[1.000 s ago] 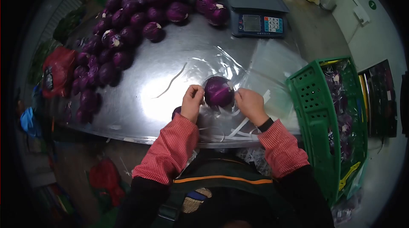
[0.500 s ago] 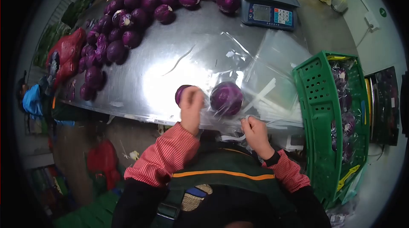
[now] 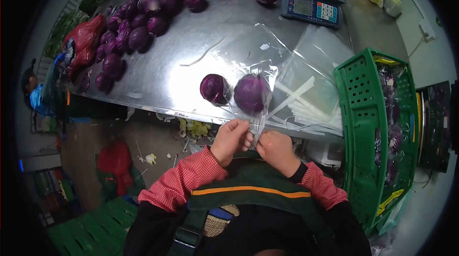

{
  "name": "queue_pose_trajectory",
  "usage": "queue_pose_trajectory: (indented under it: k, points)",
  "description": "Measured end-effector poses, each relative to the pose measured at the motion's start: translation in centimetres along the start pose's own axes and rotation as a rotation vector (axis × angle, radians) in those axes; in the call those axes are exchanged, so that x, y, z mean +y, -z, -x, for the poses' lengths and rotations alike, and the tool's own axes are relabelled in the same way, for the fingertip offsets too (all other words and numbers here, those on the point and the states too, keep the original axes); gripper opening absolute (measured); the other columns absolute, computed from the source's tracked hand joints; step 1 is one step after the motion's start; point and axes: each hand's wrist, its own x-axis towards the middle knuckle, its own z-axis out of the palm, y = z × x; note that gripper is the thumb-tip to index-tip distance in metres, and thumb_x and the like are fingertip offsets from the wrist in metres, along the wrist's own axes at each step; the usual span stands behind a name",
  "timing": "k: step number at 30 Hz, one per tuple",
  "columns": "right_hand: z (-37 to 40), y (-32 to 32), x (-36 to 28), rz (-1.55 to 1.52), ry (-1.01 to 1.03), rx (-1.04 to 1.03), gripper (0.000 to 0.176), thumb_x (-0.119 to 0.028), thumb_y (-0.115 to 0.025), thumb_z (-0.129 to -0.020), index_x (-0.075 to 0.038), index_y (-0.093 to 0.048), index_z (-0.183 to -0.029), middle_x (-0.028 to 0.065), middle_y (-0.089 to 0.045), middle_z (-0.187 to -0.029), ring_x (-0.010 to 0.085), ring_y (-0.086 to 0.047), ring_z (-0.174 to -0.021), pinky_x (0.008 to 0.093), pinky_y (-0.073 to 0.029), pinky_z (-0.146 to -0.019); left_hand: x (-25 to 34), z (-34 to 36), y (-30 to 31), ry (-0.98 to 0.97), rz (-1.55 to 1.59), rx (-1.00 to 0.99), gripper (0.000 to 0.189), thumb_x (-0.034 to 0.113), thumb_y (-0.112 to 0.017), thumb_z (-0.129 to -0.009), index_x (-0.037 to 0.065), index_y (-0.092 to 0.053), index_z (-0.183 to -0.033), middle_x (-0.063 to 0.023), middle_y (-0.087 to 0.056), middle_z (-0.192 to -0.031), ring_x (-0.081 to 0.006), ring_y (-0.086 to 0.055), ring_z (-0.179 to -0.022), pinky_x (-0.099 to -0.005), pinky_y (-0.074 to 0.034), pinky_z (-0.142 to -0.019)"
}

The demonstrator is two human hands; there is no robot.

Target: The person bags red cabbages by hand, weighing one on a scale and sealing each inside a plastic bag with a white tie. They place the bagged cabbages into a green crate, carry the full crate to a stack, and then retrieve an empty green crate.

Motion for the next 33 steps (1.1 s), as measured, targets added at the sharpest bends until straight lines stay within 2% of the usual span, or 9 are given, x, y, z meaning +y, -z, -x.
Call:
queue_pose_trajectory:
  k: [1, 4, 5, 7, 10, 13, 20, 26, 33]
  points:
    - [0.2, -0.2, 0.1, 0.021, 0.011, 0.000, 0.024, -0.020, -0.065, -0.080, -0.004, -0.056, -0.066, 0.0096, -0.052, -0.056, 0.0289, -0.056, -0.054, 0.0380, -0.044, -0.052, -0.1, 0.1, 0.1, -0.014, 0.025, 0.033, 0.022, 0.031, -0.054, -0.095, 0.011, -0.053, -0.085, -0.0001, -0.058, -0.071, -0.0093, -0.054, -0.061, -0.0231, -0.044, -0.053]
    - [1.9, 0.5, 2.4, -0.350, -0.676, -0.150, 0.021, -0.024, -0.062, -0.084, -0.006, -0.060, -0.073, 0.0110, -0.058, -0.064, 0.0299, -0.059, -0.060, 0.0394, -0.045, -0.055, 0.4, 1.4, 2.2, 0.026, 0.037, 0.042, 0.015, 0.025, -0.055, -0.094, 0.012, -0.053, -0.089, -0.0002, -0.058, -0.072, -0.0094, -0.056, -0.061, -0.0235, -0.047, -0.055]
    - [2.3, 1.5, 3.4, -0.473, -0.720, -0.114, 0.023, -0.028, -0.062, -0.086, -0.006, -0.061, -0.080, 0.0107, -0.054, -0.061, 0.0306, -0.057, -0.059, 0.0392, -0.043, -0.054, 0.4, 1.9, 2.8, 0.035, 0.016, 0.045, 0.015, 0.026, -0.055, -0.094, 0.012, -0.053, -0.089, -0.0003, -0.059, -0.072, -0.0094, -0.056, -0.061, -0.0235, -0.048, -0.056]
    - [0.8, 5.1, 0.7, -0.072, -0.586, -0.031, 0.019, -0.025, -0.067, -0.082, -0.007, -0.061, -0.084, 0.0096, -0.052, -0.063, 0.0300, -0.055, -0.058, 0.0388, -0.044, -0.054, 0.8, 2.7, 3.0, 0.062, -0.009, 0.051, 0.015, 0.026, -0.055, -0.095, 0.012, -0.053, -0.090, -0.0011, -0.060, -0.074, -0.0099, -0.058, -0.063, -0.0246, -0.050, -0.059]
    - [-1.7, 6.8, -2.5, -0.081, -0.178, 0.072, 0.016, -0.019, -0.069, -0.079, -0.009, -0.061, -0.086, 0.0086, -0.056, -0.071, 0.0291, -0.057, -0.063, 0.0383, -0.045, -0.057, 0.8, 2.9, 3.2, 0.065, -0.010, 0.038, 0.016, 0.027, -0.055, -0.095, 0.012, -0.053, -0.091, -0.0025, -0.062, -0.076, -0.0101, -0.059, -0.064, -0.0251, -0.052, -0.060]
    - [-4.0, 5.4, -3.8, -0.268, 0.027, -0.089, 0.015, -0.015, -0.069, -0.077, -0.009, -0.061, -0.088, 0.0076, -0.058, -0.078, 0.0281, -0.058, -0.069, 0.0380, -0.046, -0.060, 0.9, 2.9, 3.2, 0.047, -0.021, 0.031, 0.016, 0.027, -0.055, -0.095, 0.012, -0.053, -0.091, -0.0021, -0.062, -0.076, -0.0099, -0.059, -0.063, -0.0252, -0.052, -0.060]
    - [-7.3, 3.9, -4.2, -0.452, -0.146, -0.484, 0.019, -0.014, -0.070, -0.077, -0.004, -0.059, -0.089, 0.0070, -0.053, -0.070, 0.0231, -0.055, -0.064, 0.0338, -0.042, -0.057, 0.5, 2.5, 4.2, -0.006, -0.023, 0.019, 0.017, 0.027, -0.058, -0.093, 0.011, -0.057, -0.086, 0.0027, -0.058, -0.070, -0.0064, -0.053, -0.059, -0.0207, -0.045, -0.057]
    - [-7.4, 2.2, -2.9, -0.831, -0.345, -0.577, 0.016, -0.007, -0.071, -0.080, -0.003, -0.057, -0.085, -0.0061, -0.041, -0.066, 0.0038, -0.038, -0.062, 0.0206, -0.034, -0.054, 0.3, 2.3, 5.1, -0.018, 0.004, 0.048, 0.019, 0.029, -0.061, -0.092, 0.010, -0.060, -0.087, 0.0057, -0.052, -0.066, -0.0047, -0.047, -0.058, -0.0192, -0.038, -0.054]
    - [-7.0, 0.5, -3.5, -0.805, -0.203, -0.454, 0.020, -0.011, -0.071, -0.077, -0.002, -0.054, -0.074, 0.0033, -0.050, -0.064, 0.0112, -0.046, -0.057, 0.0274, -0.039, -0.053, 0.8, 2.2, 5.0, -0.021, 0.013, 0.030, 0.019, 0.026, -0.060, -0.092, 0.011, -0.058, -0.080, 0.0053, -0.052, -0.066, -0.0047, -0.046, -0.057, -0.0196, -0.038, -0.054]
